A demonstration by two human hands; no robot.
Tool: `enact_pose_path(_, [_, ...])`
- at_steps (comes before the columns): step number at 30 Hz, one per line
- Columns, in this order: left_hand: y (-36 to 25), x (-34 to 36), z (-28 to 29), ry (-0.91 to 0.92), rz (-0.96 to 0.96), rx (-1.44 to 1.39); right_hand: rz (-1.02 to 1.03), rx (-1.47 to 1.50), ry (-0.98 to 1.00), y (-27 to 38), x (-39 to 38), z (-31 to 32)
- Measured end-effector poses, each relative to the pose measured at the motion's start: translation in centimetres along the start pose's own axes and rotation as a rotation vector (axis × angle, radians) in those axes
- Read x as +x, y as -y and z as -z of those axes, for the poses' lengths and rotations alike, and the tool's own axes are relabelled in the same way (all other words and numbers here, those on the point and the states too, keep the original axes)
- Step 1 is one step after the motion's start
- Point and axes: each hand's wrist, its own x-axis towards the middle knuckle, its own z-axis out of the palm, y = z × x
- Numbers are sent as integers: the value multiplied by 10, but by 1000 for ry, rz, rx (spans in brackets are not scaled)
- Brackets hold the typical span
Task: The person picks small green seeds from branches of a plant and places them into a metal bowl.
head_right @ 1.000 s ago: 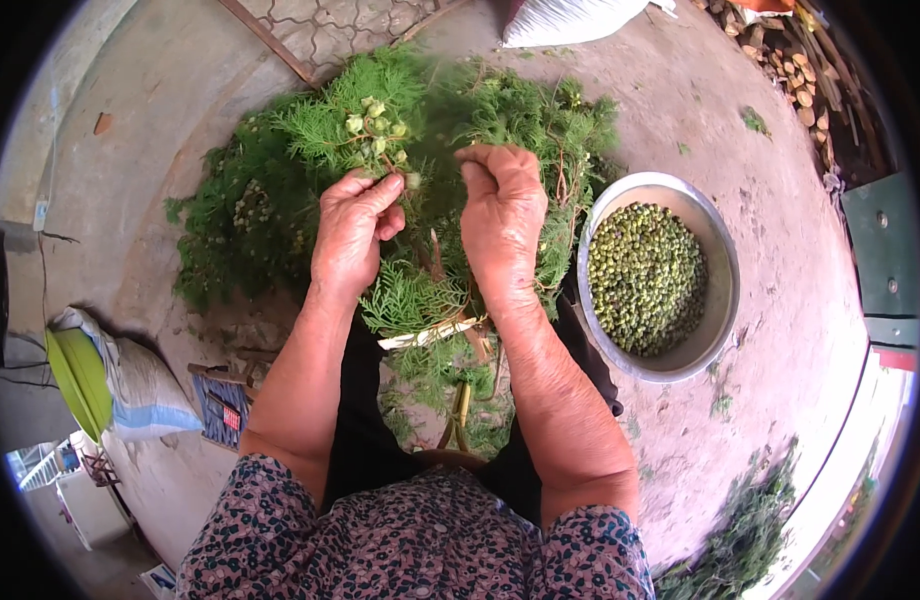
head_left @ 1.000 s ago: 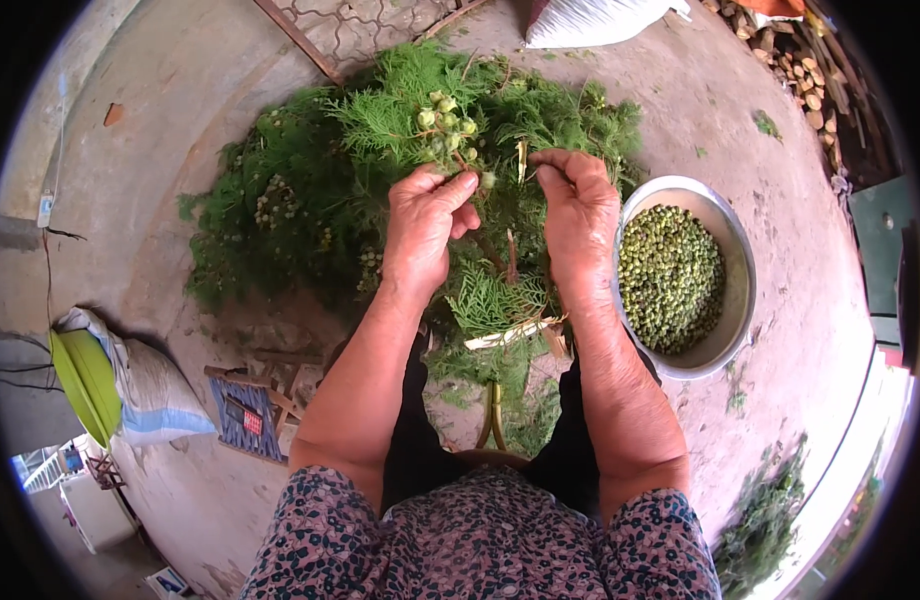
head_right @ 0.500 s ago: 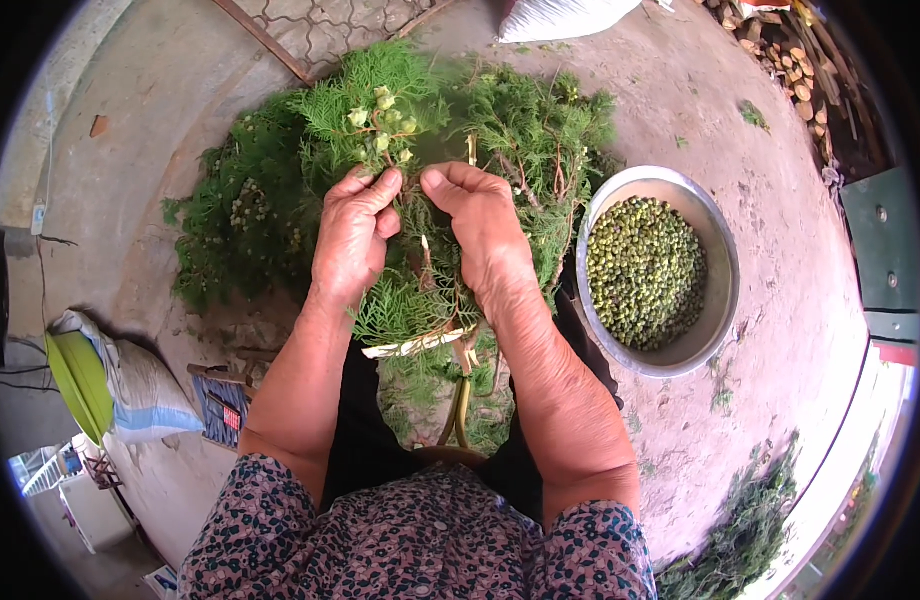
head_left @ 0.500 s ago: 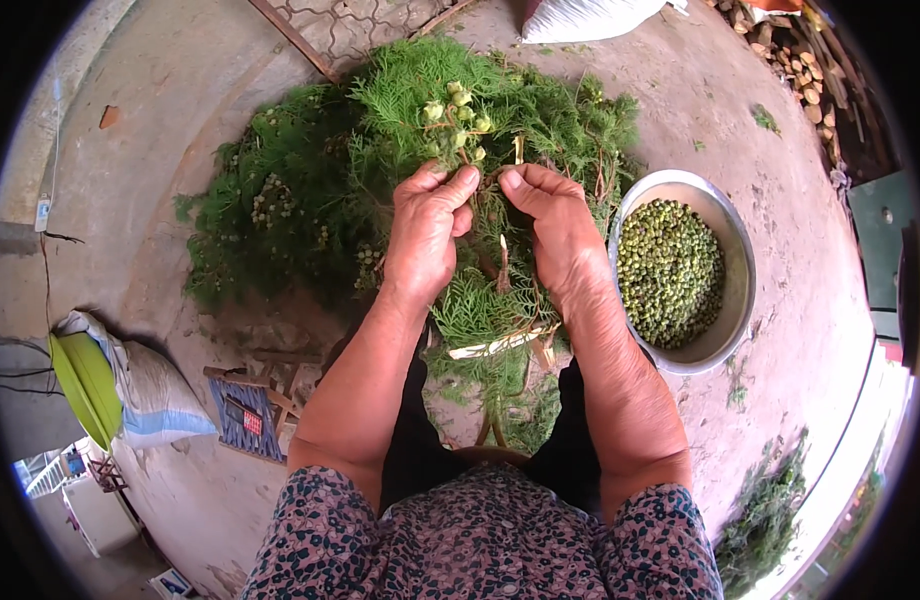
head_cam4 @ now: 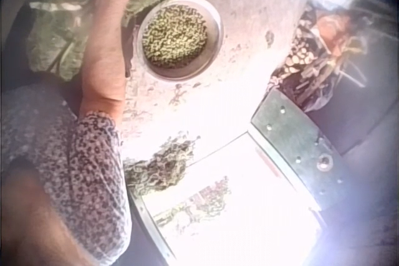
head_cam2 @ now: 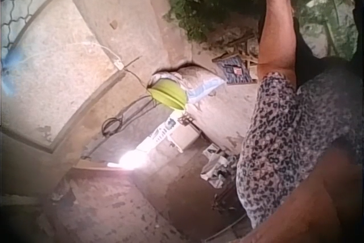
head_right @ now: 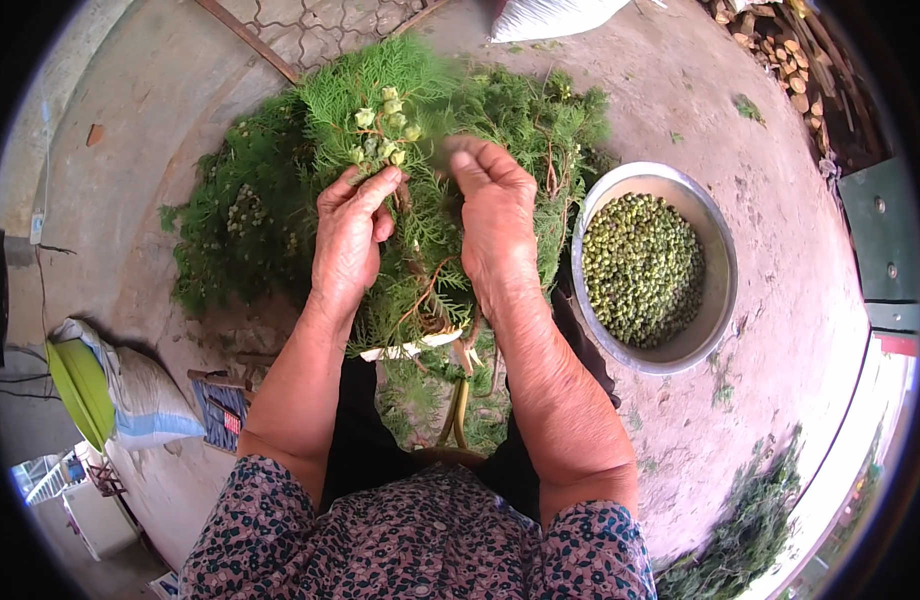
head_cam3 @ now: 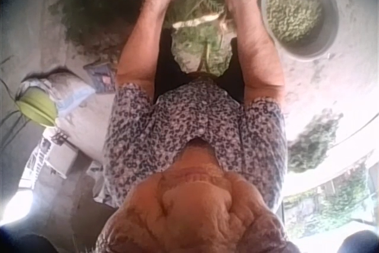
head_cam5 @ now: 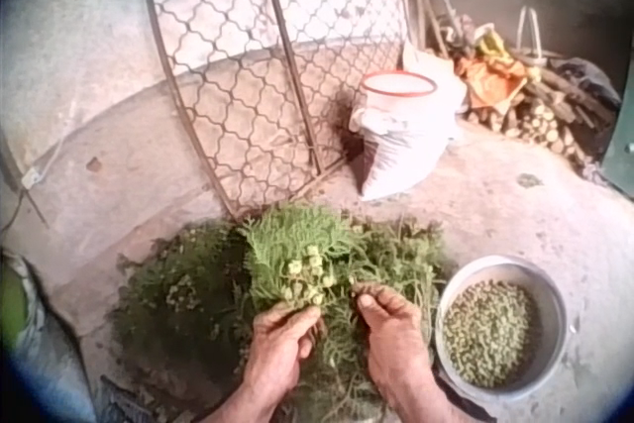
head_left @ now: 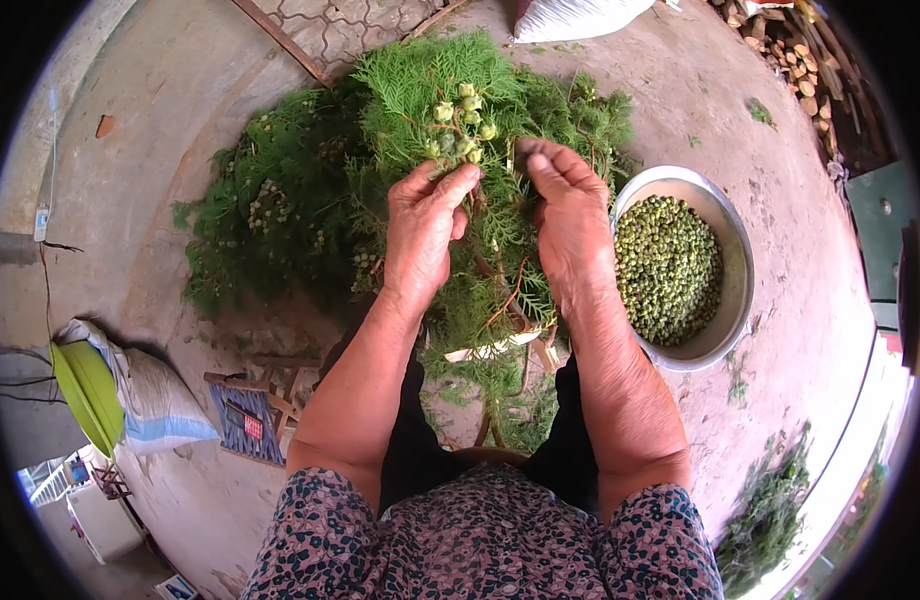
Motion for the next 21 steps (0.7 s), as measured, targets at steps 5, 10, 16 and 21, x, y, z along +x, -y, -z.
enact_pose_path(5, [4,9,9,46,5,-60,332,-142,-115,9,6,5])
enact_pose_path(10, [6,8,7,45,-14,-17,1219,-770,-248,15,4,-3])
enact_pose_path(16, [3,3,1,36,-40,47,620,-456,55,24,-15,-12])
enact_pose_path(21, [6,2,1,125,-168,127,339,-614,221,6,-8,-13])
